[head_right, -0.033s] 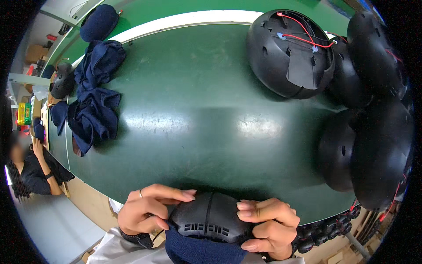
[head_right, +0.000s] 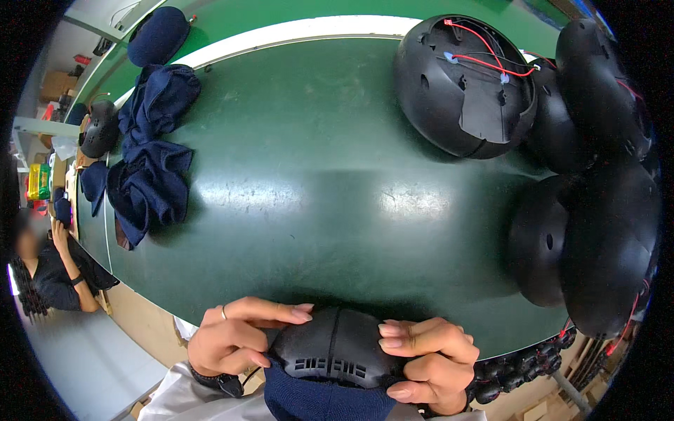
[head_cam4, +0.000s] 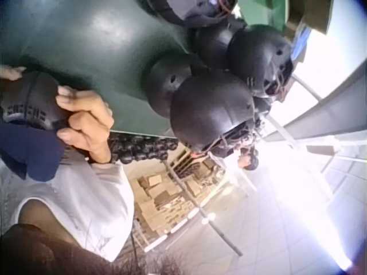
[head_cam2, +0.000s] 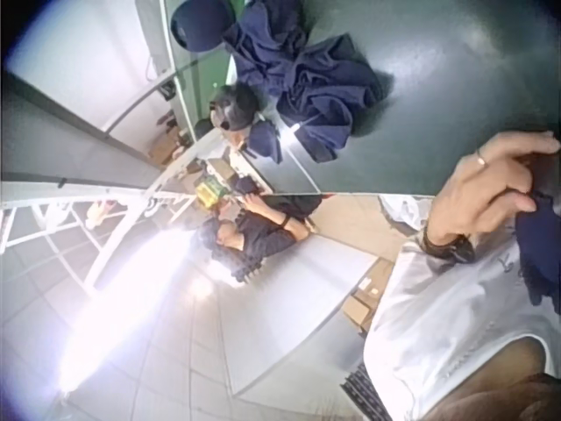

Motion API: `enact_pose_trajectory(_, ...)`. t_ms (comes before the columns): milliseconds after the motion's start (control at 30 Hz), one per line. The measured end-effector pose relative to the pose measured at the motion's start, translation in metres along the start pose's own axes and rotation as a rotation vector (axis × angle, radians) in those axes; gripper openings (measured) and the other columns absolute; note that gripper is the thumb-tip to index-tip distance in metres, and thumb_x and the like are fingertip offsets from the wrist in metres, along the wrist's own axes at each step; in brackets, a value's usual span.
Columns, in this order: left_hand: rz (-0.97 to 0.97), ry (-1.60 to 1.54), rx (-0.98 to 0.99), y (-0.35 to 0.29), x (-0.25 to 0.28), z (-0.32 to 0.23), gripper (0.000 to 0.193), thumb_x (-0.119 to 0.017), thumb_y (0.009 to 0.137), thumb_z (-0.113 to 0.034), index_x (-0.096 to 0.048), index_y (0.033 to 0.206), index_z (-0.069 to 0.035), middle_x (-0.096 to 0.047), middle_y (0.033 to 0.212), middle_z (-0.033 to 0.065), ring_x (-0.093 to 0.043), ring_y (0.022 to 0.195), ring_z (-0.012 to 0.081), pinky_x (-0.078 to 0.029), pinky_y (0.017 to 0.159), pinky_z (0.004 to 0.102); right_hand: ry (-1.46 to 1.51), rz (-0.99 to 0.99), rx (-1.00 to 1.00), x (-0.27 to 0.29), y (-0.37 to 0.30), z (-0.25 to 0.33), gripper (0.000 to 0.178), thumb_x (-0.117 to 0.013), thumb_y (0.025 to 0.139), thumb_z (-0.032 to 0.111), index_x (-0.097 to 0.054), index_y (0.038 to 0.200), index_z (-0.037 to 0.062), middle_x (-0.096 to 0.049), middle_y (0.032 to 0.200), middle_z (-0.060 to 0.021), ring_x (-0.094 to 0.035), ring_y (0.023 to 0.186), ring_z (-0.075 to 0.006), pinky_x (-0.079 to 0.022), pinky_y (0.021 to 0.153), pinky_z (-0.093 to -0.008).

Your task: The recorder is assembling fabric covers onto spherical electronic components at a factory workstation.

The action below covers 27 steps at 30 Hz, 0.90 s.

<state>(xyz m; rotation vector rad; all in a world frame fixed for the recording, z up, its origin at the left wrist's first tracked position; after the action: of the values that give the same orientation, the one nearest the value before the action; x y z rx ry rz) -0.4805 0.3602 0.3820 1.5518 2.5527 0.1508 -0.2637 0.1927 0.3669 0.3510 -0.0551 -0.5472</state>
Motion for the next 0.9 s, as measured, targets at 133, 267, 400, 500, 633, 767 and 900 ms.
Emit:
enact_pose_trajectory(133, -0.025, 0.169, -0.024, -0.003, -0.006, -0.002, 0.028, -0.06, 0.104, -0.015, -0.049, 0.085, 0.004, -0.061, 0.117, 0.0385, -0.068, 0.113, 0.0487, -0.055, 0.1, 0.061, -0.053, 0.028, 0.054, -0.002, 0.002, -0.001, 0.051, -0.075, 0.093, 0.029, -0.05, 0.059, 0.0007, -0.07, 0.091, -0.02, -0.075, 0.082, -0.0331, -0.067, 0.08, -0.0468)
enact_pose_trajectory(267, -0.133, 0.239, 0.038, -0.009, -0.016, -0.003, 0.026, -0.054, 0.106, -0.017, -0.046, 0.092, 0.004, -0.064, 0.114, 0.0368, -0.07, 0.107, 0.0487, -0.058, 0.096, 0.0595, -0.114, 0.049, -0.013, -0.001, 0.004, 0.007, 0.051, -0.068, 0.098, 0.031, -0.053, 0.061, -0.0008, -0.067, 0.089, -0.0183, -0.072, 0.081, -0.0306, -0.066, 0.079, -0.0473)
enact_pose_trajectory(400, -0.167, 0.283, 0.076, -0.011, -0.021, -0.002, 0.014, -0.054, 0.103, -0.007, -0.046, 0.095, 0.001, -0.066, 0.118, 0.0339, -0.071, 0.107, 0.0465, -0.061, 0.09, 0.0491, -0.211, 0.0, -0.139, -0.006, 0.007, 0.017, 0.056, -0.065, 0.1, 0.039, -0.055, 0.063, -0.0016, -0.064, 0.085, -0.0158, -0.07, 0.078, -0.0279, -0.065, 0.077, -0.0464)
enact_pose_trajectory(500, -0.185, 0.33, 0.071, -0.014, -0.023, -0.001, 0.012, -0.059, 0.097, 0.003, -0.047, 0.094, 0.0, -0.066, 0.125, 0.032, -0.072, 0.108, 0.0425, -0.062, 0.086, 0.0399, -0.225, 0.039, -0.118, -0.007, 0.011, 0.019, 0.055, -0.068, 0.098, 0.037, -0.055, 0.062, -0.002, -0.066, 0.083, -0.016, -0.071, 0.076, -0.0285, -0.064, 0.076, -0.0466)
enact_pose_trajectory(633, -0.164, 0.372, 0.074, -0.021, -0.023, 0.002, 0.013, -0.058, 0.095, 0.006, -0.047, 0.096, -0.002, -0.065, 0.127, 0.0307, -0.073, 0.106, 0.0383, -0.062, 0.082, 0.0383, -0.213, 0.086, -0.147, -0.005, 0.015, 0.018, 0.053, -0.07, 0.096, 0.035, -0.055, 0.062, -0.002, -0.067, 0.082, -0.0162, -0.072, 0.076, -0.0293, -0.064, 0.076, -0.0464)
enact_pose_trajectory(767, -0.134, 0.383, 0.09, -0.023, -0.023, 0.002, 0.015, -0.057, 0.093, 0.009, -0.047, 0.095, -0.002, -0.066, 0.127, 0.0291, -0.074, 0.103, 0.0359, -0.061, 0.078, 0.0373, -0.184, 0.079, -0.173, -0.008, 0.019, 0.02, 0.051, -0.071, 0.095, 0.033, -0.056, 0.063, -0.0027, -0.067, 0.082, -0.0165, -0.072, 0.077, -0.0297, -0.062, 0.077, -0.0455)
enact_pose_trajectory(900, -0.174, 0.434, 0.152, -0.017, -0.026, -0.002, 0.017, -0.062, 0.09, 0.01, -0.05, 0.093, -0.001, -0.066, 0.126, 0.0282, -0.073, 0.098, 0.0337, -0.059, 0.078, 0.0345, -0.242, 0.111, -0.271, -0.007, 0.025, 0.024, 0.042, -0.069, 0.095, 0.023, -0.057, 0.064, -0.0037, -0.067, 0.082, -0.0172, -0.072, 0.076, -0.0296, -0.062, 0.08, -0.0448)
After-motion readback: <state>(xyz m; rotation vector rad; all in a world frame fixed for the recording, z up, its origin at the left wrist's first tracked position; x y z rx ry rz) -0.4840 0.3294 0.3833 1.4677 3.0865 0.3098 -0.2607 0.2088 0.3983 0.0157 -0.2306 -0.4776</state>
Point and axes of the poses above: each hand's wrist, its own y-axis towards the middle knuckle, its own x-axis out of the back of the hand, z = x × y, the point moved 1 cm from there along y, towards the middle knuckle
